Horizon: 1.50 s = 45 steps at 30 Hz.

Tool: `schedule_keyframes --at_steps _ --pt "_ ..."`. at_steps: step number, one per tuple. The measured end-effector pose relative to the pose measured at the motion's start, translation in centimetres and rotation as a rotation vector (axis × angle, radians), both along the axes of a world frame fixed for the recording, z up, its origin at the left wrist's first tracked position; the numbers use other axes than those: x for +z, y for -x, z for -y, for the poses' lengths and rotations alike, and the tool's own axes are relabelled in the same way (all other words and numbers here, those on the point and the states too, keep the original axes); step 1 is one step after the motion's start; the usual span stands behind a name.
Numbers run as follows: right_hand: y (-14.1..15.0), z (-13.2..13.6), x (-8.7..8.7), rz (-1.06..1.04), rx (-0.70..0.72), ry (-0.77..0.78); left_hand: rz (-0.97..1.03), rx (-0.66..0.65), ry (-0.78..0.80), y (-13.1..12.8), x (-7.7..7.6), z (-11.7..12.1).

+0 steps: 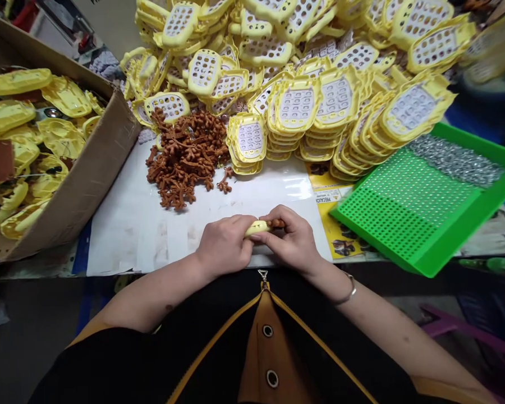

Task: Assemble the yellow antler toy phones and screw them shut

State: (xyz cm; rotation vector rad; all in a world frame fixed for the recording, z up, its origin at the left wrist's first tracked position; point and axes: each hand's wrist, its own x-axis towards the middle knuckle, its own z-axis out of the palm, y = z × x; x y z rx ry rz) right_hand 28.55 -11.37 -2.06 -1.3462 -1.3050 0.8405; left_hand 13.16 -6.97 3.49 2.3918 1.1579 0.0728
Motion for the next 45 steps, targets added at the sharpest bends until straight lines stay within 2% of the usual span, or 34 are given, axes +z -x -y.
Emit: schedule_keyframes --at_steps 4,7,10,16,20,23,26,28,32,35,37,39,42,43,45 --pt "-1.2 -0.3 0.6 0.025 0.127 0.125 -0.038 0.054 0.139 0.6 0.6 -0.7" --pt "-1.6 -0.1 1.0 0.213 0.125 -0.033 0.019 0.068 0.173 1.1 0.6 -0.7" --pt "-1.1 0.2 1.0 0.378 0.154 -0.196 0.088 0.033 0.141 1.2 0.1 -0.3" --pt "-0.1 0.3 0.6 0.457 0.052 -0.281 0.163 0.023 0.052 1.0 -0.9 0.1" --pt "-0.7 0.3 0.8 0.429 0.108 -0.258 0.181 0.060 0.171 1.9 -0.6 -0.5" --pt "-1.1 0.6 1.5 0.617 0.054 -0.275 0.193 0.111 0.246 2.6 -0.1 -0.8" --pt "-0.9 0.8 2.4 0.807 0.060 -0.326 0.221 0.083 0.184 2.7 0.5 -0.4" --pt "-0.4 0.9 2.7 0.822 0.082 -0.326 0.221 0.057 0.089 2.5 0.7 0.1" --pt "0.4 0.9 2.1 0.812 0.021 -0.336 0.194 0.013 -0.080 1.9 0.7 0.9" --pt "0.5 0.7 1.5 0.837 -0.030 -0.381 0.181 0.020 -0.094 1.7 0.6 0.8" --pt "0.3 0.5 1.6 0.852 -0.022 -0.412 0.206 0.056 -0.006 1.8 0.4 0.2" --pt "-0.1 0.3 2.1 0.841 -0.055 -0.480 0.322 0.169 0.187 2.0 0.1 -0.6" --pt "-0.8 -0.1 3.3 0.727 -0.243 -0.572 0.757 0.475 0.645 2.3 -0.5 -1.7" --pt "-0.9 -0.2 3.7 0.683 -0.244 -0.536 0.932 0.558 0.781 2.2 -0.6 -2.0" --pt "-0.7 -0.6 4.3 0.625 -0.074 -0.344 1.190 0.634 0.954 1.9 -0.8 -2.1"
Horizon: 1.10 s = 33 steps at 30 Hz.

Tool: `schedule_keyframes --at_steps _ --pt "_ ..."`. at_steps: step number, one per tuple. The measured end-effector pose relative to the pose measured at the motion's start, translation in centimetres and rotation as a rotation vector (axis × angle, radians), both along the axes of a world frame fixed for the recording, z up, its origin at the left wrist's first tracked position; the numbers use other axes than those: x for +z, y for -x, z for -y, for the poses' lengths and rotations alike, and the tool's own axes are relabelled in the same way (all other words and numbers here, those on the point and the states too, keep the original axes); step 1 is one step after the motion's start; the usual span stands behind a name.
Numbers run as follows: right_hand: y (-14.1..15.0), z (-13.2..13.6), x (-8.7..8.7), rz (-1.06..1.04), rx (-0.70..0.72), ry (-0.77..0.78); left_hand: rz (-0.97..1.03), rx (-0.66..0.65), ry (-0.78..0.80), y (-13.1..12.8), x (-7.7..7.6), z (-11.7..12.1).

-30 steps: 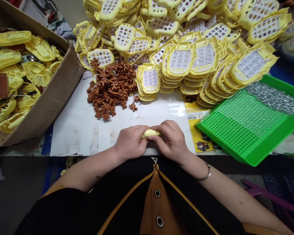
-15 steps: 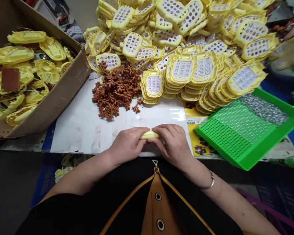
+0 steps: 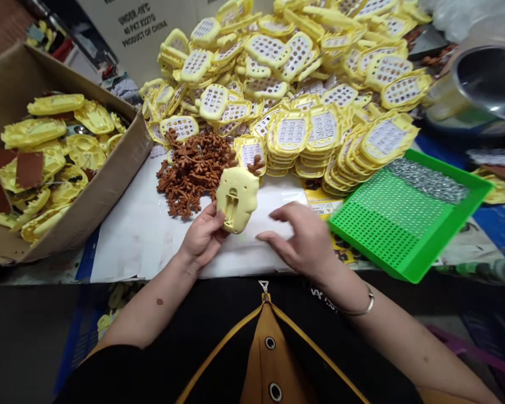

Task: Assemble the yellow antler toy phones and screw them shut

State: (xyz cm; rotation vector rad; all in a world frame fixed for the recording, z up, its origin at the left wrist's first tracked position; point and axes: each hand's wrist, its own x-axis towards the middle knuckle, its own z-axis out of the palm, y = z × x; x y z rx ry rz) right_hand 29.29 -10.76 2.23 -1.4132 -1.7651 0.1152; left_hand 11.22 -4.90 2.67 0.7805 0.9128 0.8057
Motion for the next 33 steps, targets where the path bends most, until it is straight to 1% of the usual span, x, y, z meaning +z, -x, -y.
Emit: schedule_keyframes --at_steps 1,2,3,4,6,8,9,11,12,14,16,19,22,28,30,31,33 --pt "0.2 -0.2 0.2 0.003 0.089 0.160 0.066 0.007 0.029 -0.2 0.0 0.1" --pt "0.5 -0.4 0.4 0.017 0.170 0.311 0.093 -0.008 0.041 -0.4 0.1 0.3" --pt "0.9 -0.6 0.6 0.038 0.216 0.431 0.093 -0.034 0.044 -0.5 0.2 0.5" --pt "1.3 -0.7 0.8 0.073 0.225 0.512 0.083 -0.058 0.035 -0.6 0.4 0.7" --pt "1.9 -0.7 1.3 0.176 0.199 0.577 0.048 -0.058 -0.025 -0.9 1.0 1.0" --pt "2.4 -0.5 1.8 0.260 0.171 0.575 0.004 0.001 -0.098 -1.1 1.5 1.1" --pt "2.6 -0.4 2.0 0.265 0.158 0.568 -0.015 0.038 -0.113 -1.3 1.7 1.1" --pt "2.7 -0.3 2.1 0.203 0.135 0.563 -0.027 0.098 -0.091 -1.8 1.8 1.1" --pt "2.7 -0.3 2.1 0.166 0.131 0.567 -0.016 0.104 -0.061 -2.0 1.7 1.1" --pt "2.8 -0.4 1.9 0.139 0.154 0.575 0.011 0.068 0.000 -2.2 1.5 1.3" --pt "2.7 -0.4 1.6 0.164 0.180 0.582 0.017 0.006 0.032 -2.3 1.4 1.5" --pt "2.7 -0.3 1.4 0.163 0.186 0.610 -0.004 -0.082 0.063 -2.1 1.5 1.7" --pt "2.8 0.2 1.3 0.125 0.183 0.639 -0.014 -0.166 0.127 -1.8 1.6 1.8" --pt "3.4 0.9 1.8 0.106 0.200 0.692 -0.021 -0.222 0.224 -1.4 1.3 2.4" --pt "3.4 0.8 1.8 0.134 0.197 0.685 -0.009 -0.196 0.231 -1.6 1.1 2.5" --pt "3.4 0.6 1.8 0.158 0.190 0.666 -0.004 -0.154 0.225 -1.7 0.9 2.4" --pt "3.3 0.4 1.5 0.217 0.166 0.599 0.012 -0.016 0.204 -2.0 0.7 2.3"
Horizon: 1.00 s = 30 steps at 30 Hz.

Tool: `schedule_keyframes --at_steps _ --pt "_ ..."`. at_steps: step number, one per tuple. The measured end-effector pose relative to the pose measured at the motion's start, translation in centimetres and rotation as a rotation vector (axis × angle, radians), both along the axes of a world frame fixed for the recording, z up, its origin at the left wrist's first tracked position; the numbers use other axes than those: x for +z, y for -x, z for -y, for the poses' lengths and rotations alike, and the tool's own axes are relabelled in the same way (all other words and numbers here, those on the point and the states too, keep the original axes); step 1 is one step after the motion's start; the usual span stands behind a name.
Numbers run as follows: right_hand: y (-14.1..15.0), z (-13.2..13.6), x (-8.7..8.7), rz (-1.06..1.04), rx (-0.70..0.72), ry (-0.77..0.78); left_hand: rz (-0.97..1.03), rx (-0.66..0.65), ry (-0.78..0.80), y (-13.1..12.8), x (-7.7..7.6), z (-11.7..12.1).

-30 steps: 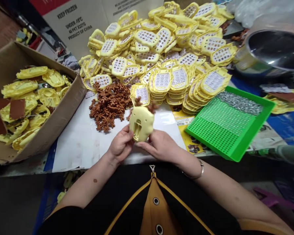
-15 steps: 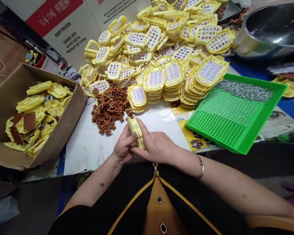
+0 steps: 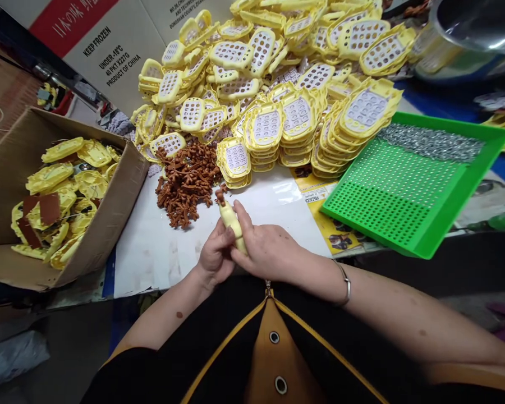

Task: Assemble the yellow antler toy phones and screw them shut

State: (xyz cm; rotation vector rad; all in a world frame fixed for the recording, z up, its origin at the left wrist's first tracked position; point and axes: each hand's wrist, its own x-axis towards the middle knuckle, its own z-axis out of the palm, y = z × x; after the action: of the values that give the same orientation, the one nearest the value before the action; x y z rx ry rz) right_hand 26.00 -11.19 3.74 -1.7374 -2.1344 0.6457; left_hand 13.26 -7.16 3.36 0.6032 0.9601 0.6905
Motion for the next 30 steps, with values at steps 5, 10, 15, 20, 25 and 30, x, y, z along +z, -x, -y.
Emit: schedule_keyframes --at_steps 5,10,15,20,25,30 --pt "0.4 0.2 -1.5 0.088 -0.025 -0.179 0.019 0.200 0.056 -0.7 -0.3 -0.4" --pt "1.1 0.4 -2.8 0.117 -0.065 -0.256 0.006 0.136 0.064 -1.0 -0.3 -0.4" --pt "0.4 0.7 -3.6 0.115 0.012 -0.342 0.031 0.061 -0.027 -0.3 -0.1 -0.8" --pt "-1.0 0.7 -2.6 0.096 0.015 -0.338 0.039 0.069 -0.106 0.7 -0.5 -1.0" --pt "-1.7 0.0 -1.5 -0.019 0.030 -0.167 0.002 0.078 -0.086 0.1 0.0 -1.3" --pt "-2.7 -0.8 -2.6 -0.532 -0.069 0.092 -0.030 0.237 -0.033 -1.3 0.8 -2.3"
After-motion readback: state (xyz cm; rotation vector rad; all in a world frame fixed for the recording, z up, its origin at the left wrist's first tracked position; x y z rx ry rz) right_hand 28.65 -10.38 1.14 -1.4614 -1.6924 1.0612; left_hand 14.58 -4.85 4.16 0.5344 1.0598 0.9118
